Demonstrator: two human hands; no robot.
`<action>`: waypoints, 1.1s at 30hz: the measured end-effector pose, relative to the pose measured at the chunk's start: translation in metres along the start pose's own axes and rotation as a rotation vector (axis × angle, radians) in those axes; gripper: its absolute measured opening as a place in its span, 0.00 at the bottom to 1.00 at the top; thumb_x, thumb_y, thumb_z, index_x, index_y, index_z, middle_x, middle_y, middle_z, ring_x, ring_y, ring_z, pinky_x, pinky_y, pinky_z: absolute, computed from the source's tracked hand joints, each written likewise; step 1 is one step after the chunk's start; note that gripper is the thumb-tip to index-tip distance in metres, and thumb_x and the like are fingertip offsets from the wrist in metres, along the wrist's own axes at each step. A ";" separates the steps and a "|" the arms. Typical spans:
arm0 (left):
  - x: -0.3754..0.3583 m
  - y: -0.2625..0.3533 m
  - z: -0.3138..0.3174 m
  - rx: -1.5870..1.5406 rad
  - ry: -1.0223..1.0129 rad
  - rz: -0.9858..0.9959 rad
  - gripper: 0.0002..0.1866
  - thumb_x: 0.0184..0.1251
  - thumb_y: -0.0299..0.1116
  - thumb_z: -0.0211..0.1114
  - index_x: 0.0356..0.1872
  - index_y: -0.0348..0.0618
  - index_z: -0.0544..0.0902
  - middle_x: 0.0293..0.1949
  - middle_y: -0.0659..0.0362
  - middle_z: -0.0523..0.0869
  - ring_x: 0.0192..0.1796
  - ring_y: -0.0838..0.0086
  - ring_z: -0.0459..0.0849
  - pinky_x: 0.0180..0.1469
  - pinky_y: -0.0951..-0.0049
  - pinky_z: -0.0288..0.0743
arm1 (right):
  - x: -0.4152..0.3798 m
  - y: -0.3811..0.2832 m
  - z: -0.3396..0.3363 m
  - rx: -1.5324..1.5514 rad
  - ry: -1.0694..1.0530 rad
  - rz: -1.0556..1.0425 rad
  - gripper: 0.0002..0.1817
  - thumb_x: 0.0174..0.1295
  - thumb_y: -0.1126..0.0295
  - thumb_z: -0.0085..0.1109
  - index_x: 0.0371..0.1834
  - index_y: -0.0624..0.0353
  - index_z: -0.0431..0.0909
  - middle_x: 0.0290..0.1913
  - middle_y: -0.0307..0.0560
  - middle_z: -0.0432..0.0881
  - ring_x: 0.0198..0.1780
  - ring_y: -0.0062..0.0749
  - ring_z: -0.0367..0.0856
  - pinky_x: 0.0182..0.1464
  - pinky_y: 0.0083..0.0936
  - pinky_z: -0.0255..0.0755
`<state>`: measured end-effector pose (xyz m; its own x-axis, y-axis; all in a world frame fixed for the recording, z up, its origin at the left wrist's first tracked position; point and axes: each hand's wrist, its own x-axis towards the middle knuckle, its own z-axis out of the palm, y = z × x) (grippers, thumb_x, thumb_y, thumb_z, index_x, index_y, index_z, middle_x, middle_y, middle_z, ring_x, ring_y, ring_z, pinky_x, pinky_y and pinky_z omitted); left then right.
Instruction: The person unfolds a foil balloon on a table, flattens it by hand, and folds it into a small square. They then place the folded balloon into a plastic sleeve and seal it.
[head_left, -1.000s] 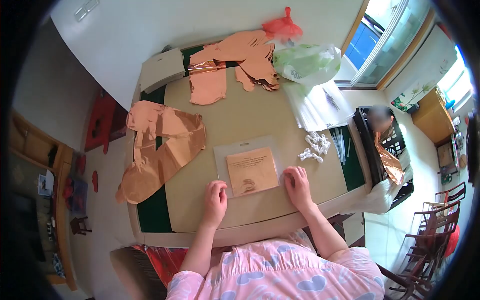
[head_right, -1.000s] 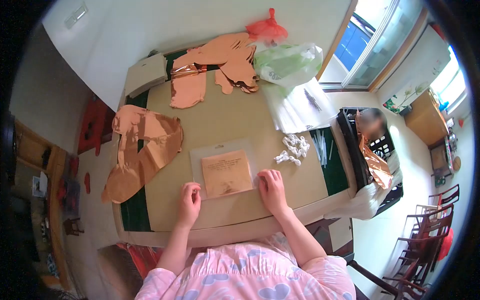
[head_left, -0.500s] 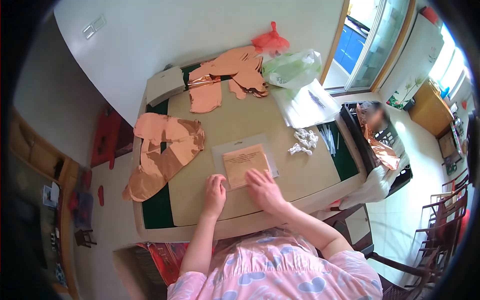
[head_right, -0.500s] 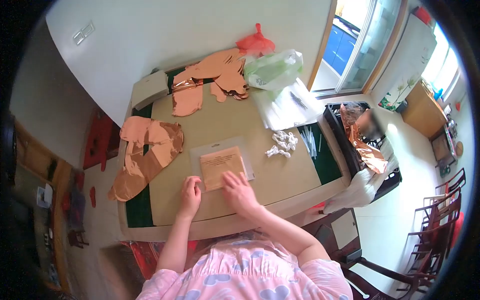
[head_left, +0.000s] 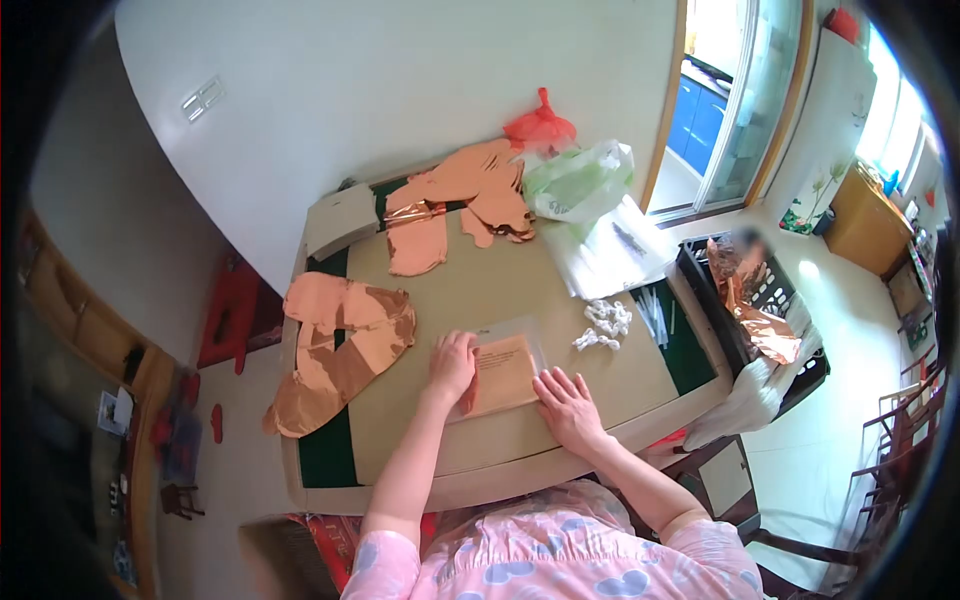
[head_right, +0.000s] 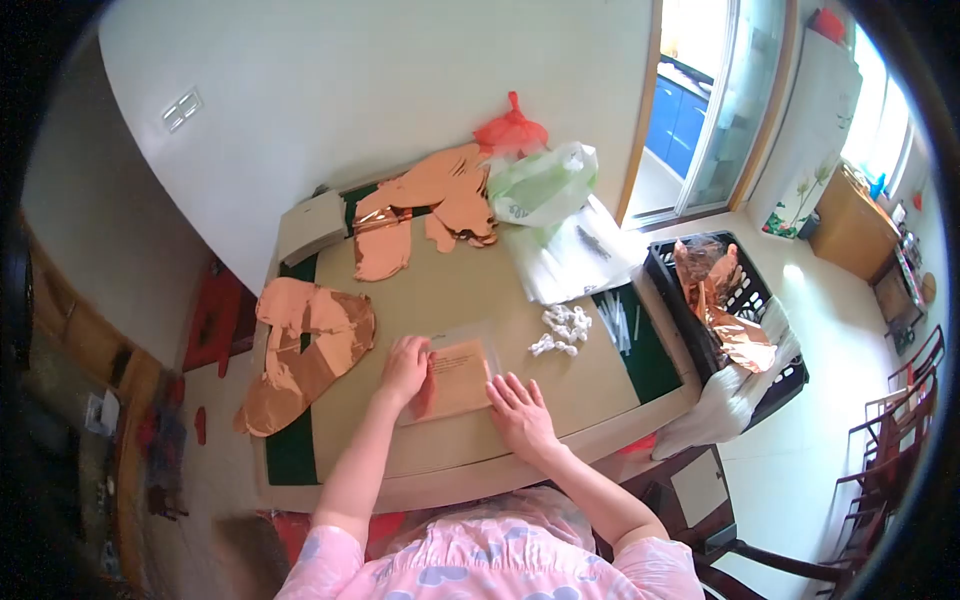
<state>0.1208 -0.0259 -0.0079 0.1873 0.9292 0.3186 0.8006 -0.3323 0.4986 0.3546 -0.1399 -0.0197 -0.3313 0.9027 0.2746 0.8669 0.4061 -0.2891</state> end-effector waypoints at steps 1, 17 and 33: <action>0.011 0.000 0.007 0.045 -0.040 -0.011 0.12 0.57 0.27 0.61 0.44 0.45 0.80 0.47 0.54 0.79 0.54 0.56 0.75 0.57 0.59 0.70 | -0.002 0.001 -0.001 0.049 0.007 0.005 0.26 0.67 0.63 0.51 0.68 0.53 0.65 0.69 0.46 0.67 0.73 0.41 0.60 0.73 0.48 0.50; 0.022 0.007 -0.110 -0.553 -0.459 -0.255 0.08 0.62 0.23 0.63 0.41 0.38 0.79 0.33 0.64 0.81 0.36 0.81 0.80 0.38 0.80 0.73 | 0.032 0.055 -0.008 0.416 0.413 0.092 0.18 0.58 0.80 0.54 0.53 0.60 0.75 0.53 0.56 0.77 0.57 0.53 0.74 0.60 0.40 0.70; -0.369 0.040 -0.407 0.502 -0.061 -0.886 0.09 0.56 0.18 0.57 0.34 0.39 0.84 0.34 0.50 0.83 0.41 0.59 0.82 0.46 0.65 0.72 | 0.032 0.082 0.017 0.251 0.198 -0.009 0.14 0.62 0.80 0.52 0.50 0.61 0.78 0.53 0.52 0.79 0.56 0.44 0.74 0.61 0.36 0.67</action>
<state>-0.1479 -0.4478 0.2226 -0.5708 0.8196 -0.0495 0.8093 0.5718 0.1348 0.4085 -0.0751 -0.0504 -0.2378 0.8637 0.4444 0.7372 0.4584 -0.4964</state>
